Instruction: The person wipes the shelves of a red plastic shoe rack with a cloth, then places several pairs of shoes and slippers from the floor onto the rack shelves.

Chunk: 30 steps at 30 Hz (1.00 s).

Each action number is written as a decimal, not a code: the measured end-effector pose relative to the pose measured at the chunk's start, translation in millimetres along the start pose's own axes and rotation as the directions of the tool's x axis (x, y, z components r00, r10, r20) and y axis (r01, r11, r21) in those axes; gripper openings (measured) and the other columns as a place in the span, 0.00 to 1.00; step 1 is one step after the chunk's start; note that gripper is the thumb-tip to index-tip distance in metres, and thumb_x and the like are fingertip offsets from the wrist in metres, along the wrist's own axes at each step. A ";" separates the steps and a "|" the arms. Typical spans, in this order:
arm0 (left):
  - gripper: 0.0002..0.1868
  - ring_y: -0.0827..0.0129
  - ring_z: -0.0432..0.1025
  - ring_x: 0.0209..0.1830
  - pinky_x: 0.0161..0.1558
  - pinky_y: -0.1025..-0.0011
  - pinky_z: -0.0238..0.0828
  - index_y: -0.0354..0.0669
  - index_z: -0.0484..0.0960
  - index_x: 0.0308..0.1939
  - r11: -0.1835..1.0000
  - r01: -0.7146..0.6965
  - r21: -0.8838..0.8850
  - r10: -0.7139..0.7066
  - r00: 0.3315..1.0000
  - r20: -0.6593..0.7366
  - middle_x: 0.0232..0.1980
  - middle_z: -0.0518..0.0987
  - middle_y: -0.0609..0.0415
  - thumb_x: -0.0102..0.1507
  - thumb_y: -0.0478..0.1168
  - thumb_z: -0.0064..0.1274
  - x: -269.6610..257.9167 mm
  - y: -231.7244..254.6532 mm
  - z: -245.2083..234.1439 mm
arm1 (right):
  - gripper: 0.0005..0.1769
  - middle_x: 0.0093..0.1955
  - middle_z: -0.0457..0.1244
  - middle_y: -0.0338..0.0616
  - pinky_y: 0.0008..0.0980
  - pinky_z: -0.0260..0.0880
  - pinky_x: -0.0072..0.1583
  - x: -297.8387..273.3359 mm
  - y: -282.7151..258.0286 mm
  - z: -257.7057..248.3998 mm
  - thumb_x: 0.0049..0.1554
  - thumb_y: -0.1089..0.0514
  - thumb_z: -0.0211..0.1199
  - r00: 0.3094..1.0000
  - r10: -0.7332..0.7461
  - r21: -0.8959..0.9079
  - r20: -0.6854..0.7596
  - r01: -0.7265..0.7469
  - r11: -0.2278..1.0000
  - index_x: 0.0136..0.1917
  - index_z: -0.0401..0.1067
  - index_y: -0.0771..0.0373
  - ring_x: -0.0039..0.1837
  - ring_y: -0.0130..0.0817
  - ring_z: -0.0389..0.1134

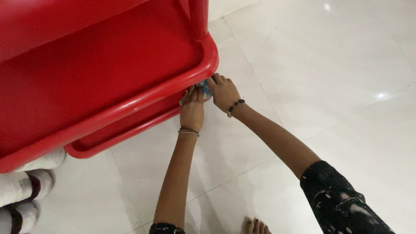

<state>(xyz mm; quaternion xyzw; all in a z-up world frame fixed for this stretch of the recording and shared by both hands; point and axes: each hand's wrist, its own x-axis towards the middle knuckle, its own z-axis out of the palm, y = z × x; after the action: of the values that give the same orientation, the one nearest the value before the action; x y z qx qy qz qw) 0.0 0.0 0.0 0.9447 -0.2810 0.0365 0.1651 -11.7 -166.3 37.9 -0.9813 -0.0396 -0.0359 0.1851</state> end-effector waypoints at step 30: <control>0.31 0.44 0.55 0.74 0.69 0.36 0.41 0.45 0.60 0.73 0.798 -0.283 0.531 0.070 0.920 0.385 0.77 0.57 0.44 0.65 0.43 0.37 -154.5 -176.9 -109.6 | 0.33 0.74 0.57 0.50 0.58 0.62 0.68 27.0 -176.0 51.2 0.50 0.61 0.59 0.843 -0.321 -0.227 0.432 0.446 0.866 0.70 0.64 0.57 0.73 0.50 0.58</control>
<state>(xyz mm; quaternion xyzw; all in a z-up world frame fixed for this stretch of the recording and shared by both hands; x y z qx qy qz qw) -31.0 255.9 26.8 0.9101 -0.3693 -0.0313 -0.1853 2.0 17.6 56.1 -0.9573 -0.2664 0.1121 0.0020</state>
